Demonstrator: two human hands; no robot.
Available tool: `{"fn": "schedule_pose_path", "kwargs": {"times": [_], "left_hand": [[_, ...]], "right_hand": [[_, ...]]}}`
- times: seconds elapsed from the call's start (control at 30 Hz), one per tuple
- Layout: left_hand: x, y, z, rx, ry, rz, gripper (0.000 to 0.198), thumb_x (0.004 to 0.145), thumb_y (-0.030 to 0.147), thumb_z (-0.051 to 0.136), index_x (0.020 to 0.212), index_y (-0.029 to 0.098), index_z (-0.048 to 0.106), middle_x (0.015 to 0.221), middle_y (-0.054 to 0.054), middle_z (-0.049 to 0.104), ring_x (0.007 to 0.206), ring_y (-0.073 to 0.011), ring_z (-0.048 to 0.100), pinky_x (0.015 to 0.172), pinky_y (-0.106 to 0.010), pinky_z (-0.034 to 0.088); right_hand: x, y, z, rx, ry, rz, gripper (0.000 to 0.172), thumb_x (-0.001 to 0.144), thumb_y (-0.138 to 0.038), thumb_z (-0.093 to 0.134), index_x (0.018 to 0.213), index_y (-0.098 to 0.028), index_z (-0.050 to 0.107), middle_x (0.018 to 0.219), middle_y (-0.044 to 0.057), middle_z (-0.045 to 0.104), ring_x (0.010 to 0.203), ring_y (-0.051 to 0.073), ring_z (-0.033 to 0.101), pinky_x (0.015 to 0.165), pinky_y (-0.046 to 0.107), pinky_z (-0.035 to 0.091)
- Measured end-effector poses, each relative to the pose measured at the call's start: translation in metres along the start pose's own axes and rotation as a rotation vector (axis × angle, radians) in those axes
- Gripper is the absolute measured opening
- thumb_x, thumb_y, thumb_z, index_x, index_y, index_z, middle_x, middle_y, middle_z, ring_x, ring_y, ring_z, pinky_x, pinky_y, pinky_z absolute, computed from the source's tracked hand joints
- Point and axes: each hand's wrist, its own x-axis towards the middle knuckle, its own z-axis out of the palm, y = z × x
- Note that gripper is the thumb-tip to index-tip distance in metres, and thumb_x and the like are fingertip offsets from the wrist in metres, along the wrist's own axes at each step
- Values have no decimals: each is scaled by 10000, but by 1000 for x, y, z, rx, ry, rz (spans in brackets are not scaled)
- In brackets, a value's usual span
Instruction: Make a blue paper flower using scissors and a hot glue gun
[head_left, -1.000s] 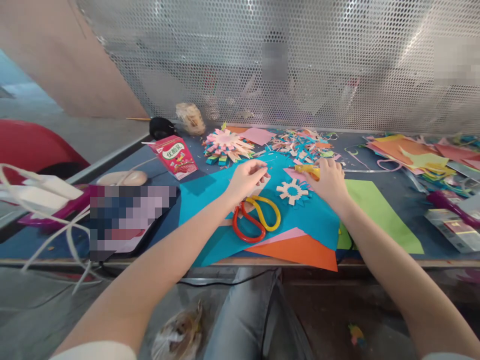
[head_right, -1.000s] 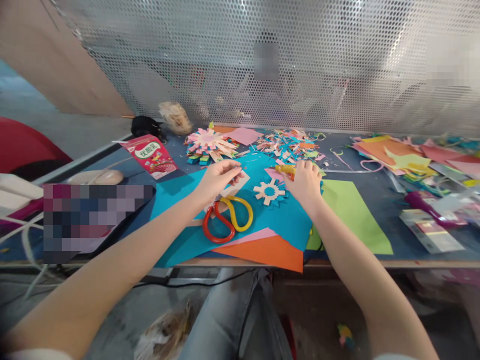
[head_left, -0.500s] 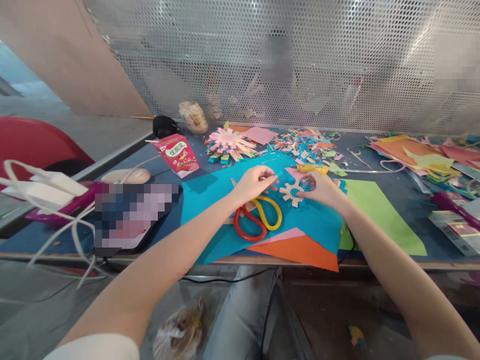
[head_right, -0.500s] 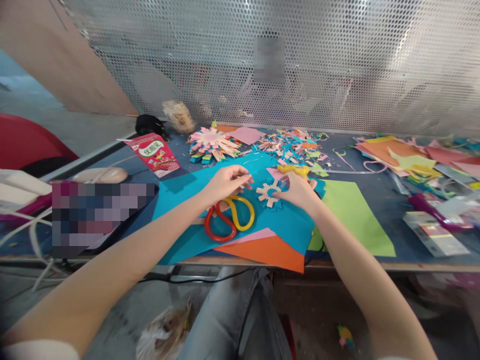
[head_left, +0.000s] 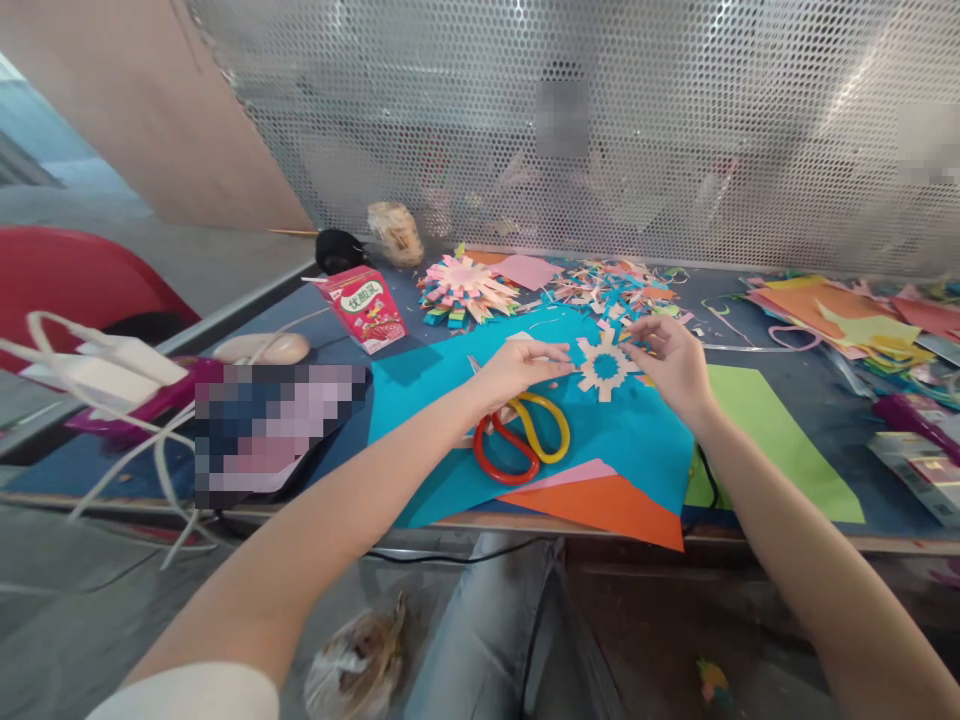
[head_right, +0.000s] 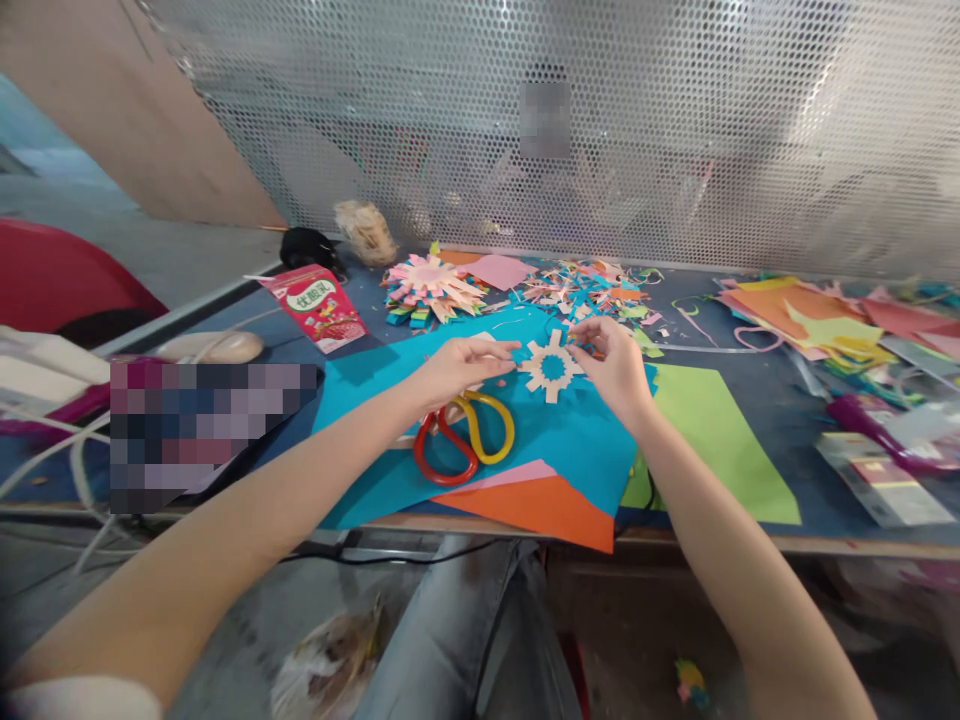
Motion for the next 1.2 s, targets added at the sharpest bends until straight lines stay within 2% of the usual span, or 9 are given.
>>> {"fn": "schedule_pose_path", "kwargs": {"times": [0.13,0.23,0.3,0.4,0.5,0.63,0.83,1.0,1.2], "left_hand": [[0,-1,2,61,-75,-11,283,552,367,791,730,158,727,898,-87,727,942,-215,644,838,-319,489],[-1,-1,2,111,-81,17,234,589,347,776,744,175,743,879,-69,736,894,-194,661,858,-307,488],[-2,0,2,122,-75,47,228,605,348,768,763,184,747,908,-67,735,885,-188,664,843,-298,496],[-4,2,3,131,-55,78,250,611,356,766,791,184,749,901,-70,736,850,-188,670,815,-304,509],[-6,4,4,145,-77,88,253,612,358,765,783,172,746,861,-76,737,827,-189,672,800,-313,513],[-6,6,2,109,-113,136,244,622,359,761,756,158,731,897,-94,726,895,-192,660,793,-300,504],[-4,11,-4,115,138,251,305,700,397,688,838,126,683,721,-52,687,586,-110,614,564,-232,459],[-7,15,-2,305,73,252,231,771,304,609,899,131,692,639,-28,660,534,-96,585,537,-215,449],[-14,17,-1,322,64,271,237,730,243,653,939,138,692,801,-58,710,532,-82,589,515,-203,466]], "right_hand": [[0,2,4,112,27,4,248,633,-276,696,807,-227,526,812,3,580,758,142,598,639,284,512],[0,-1,5,206,47,30,405,569,-308,759,868,-246,492,915,16,585,886,164,598,694,288,523],[0,-3,4,234,23,131,513,522,-336,791,926,-243,490,985,33,589,900,171,598,681,288,524],[-1,-6,0,210,-116,335,605,508,-389,802,1011,-215,513,932,35,617,722,141,600,563,270,500],[-2,-10,-3,137,-184,358,566,515,-418,799,976,-188,564,757,-1,616,591,114,555,494,248,455],[0,-16,-7,128,-156,267,437,492,-431,806,787,-191,591,674,-23,582,555,105,533,493,248,446],[0,-18,-13,207,-188,235,389,513,-403,801,779,-203,598,608,-45,539,532,106,522,499,258,446],[-1,-16,-13,286,-223,178,298,567,-370,784,698,-207,572,585,-49,515,546,105,519,518,257,449],[-1,-15,-12,344,-247,218,295,551,-370,809,684,-208,601,619,-35,570,560,106,547,527,247,467]]}}
